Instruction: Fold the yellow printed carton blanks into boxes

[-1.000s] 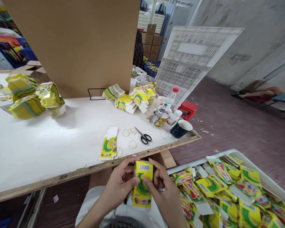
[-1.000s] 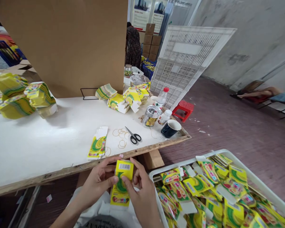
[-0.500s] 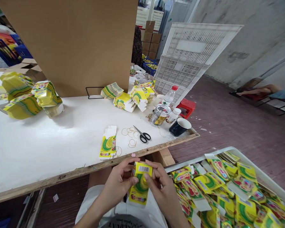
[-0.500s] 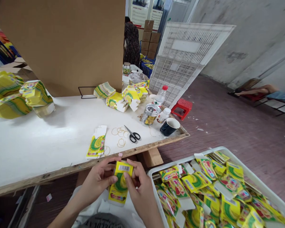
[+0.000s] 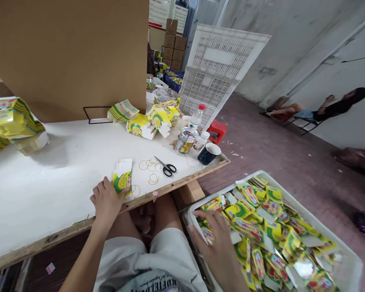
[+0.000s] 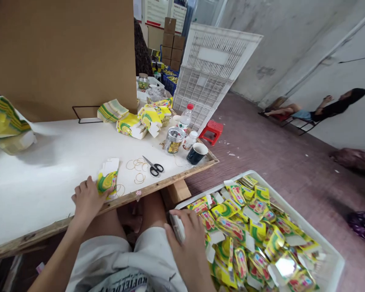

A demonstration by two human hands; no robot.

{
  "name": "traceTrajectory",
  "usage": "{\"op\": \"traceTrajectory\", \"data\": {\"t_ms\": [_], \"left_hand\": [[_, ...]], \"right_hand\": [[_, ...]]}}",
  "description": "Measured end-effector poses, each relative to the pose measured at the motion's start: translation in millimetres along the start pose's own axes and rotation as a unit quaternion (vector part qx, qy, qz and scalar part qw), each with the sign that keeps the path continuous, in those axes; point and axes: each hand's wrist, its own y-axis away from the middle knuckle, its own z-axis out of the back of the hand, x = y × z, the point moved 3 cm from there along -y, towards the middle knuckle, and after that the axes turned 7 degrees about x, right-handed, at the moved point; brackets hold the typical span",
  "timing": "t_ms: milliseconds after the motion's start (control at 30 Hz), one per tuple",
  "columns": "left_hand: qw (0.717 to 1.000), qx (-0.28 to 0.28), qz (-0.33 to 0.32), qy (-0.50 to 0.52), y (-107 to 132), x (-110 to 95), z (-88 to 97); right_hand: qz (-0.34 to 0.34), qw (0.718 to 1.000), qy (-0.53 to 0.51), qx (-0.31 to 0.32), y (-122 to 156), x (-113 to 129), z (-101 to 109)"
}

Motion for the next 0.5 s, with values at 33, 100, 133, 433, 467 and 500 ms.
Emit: {"op": "traceTrajectory", "data": {"t_ms": [33, 100, 133, 433, 467, 500], "left_hand": [[1.0, 0.008, 0.005, -0.004, -3.6, 2.9, -1.3], [1.0, 0.028, 0.003, 0.002, -6.8, 6.6, -2.8], [0.999, 0.04, 0.002, 0.006, -7.4, 8.1, -3.2], [0.993, 0.055, 0.056, 0.089, -24.1, 19.5, 3.0], [0.991, 0.055, 0.055, 0.112, -25.9, 19.7, 5.0], [0.988, 0.054, 0.052, 0.138, -26.2, 19.3, 7.8]], "right_hand": [[-0.003, 0.999, -0.032, 0.028, -1.3, 8.3, -9.7], [-0.01, 0.994, -0.08, 0.077, -5.8, 27.0, -28.0], [-0.013, 0.99, -0.1, 0.095, -8.3, 35.9, -35.0], [-0.007, 0.975, -0.18, 0.13, -13.4, 57.2, -51.3], [-0.004, 0.975, -0.181, 0.129, -12.8, 56.7, -52.0], [-0.001, 0.975, -0.182, 0.127, -12.2, 56.6, -52.4]]}}
